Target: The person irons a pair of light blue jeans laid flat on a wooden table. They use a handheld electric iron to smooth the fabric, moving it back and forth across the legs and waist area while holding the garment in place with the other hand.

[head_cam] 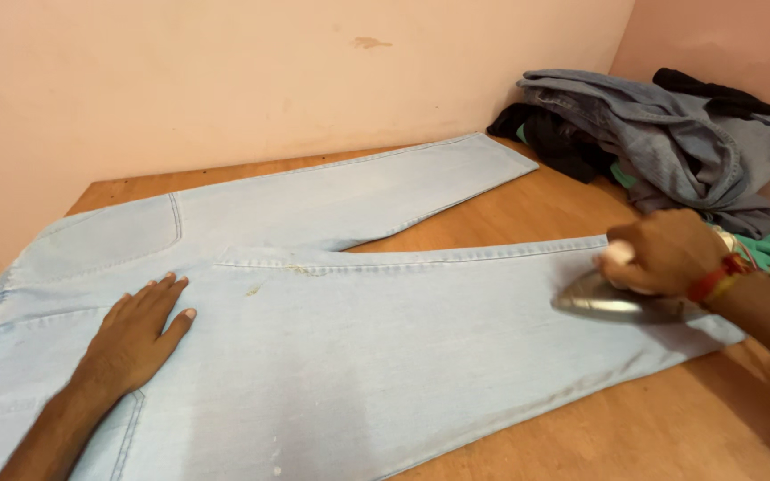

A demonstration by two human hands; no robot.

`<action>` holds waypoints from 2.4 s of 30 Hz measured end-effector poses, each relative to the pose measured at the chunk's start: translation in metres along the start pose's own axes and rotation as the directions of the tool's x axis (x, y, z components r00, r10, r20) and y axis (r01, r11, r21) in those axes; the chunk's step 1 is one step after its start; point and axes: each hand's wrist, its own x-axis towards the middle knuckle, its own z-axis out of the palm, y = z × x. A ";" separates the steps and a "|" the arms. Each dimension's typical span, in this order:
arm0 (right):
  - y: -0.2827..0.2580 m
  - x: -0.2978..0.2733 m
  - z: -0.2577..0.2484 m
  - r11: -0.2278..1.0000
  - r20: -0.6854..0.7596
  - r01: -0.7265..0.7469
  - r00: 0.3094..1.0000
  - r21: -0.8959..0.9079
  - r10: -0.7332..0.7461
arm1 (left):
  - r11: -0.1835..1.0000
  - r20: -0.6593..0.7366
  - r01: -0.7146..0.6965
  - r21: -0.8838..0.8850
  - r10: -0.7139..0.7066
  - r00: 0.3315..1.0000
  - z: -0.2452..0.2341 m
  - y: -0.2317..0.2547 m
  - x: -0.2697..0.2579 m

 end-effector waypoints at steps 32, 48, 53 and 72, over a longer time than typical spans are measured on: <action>-0.033 -0.033 -0.006 0.832 -0.043 0.479 0.872 0.280 -0.487 | 1.000 0.021 0.007 0.024 -0.008 1.000 0.000 0.003 0.000; -0.015 0.032 0.008 0.991 -0.028 0.114 0.993 0.074 -0.112 | 0.998 0.005 -0.033 -0.049 0.034 0.999 -0.005 -0.001 0.000; -0.005 0.001 -0.003 0.905 -0.014 0.385 0.921 0.179 -0.389 | 1.000 -0.011 -0.013 0.014 0.013 1.000 0.001 0.003 -0.002; -0.162 0.047 -0.026 0.995 -0.052 -0.016 0.998 0.095 0.021 | 0.996 -0.005 -0.048 -0.080 0.048 0.999 -0.010 0.002 -0.008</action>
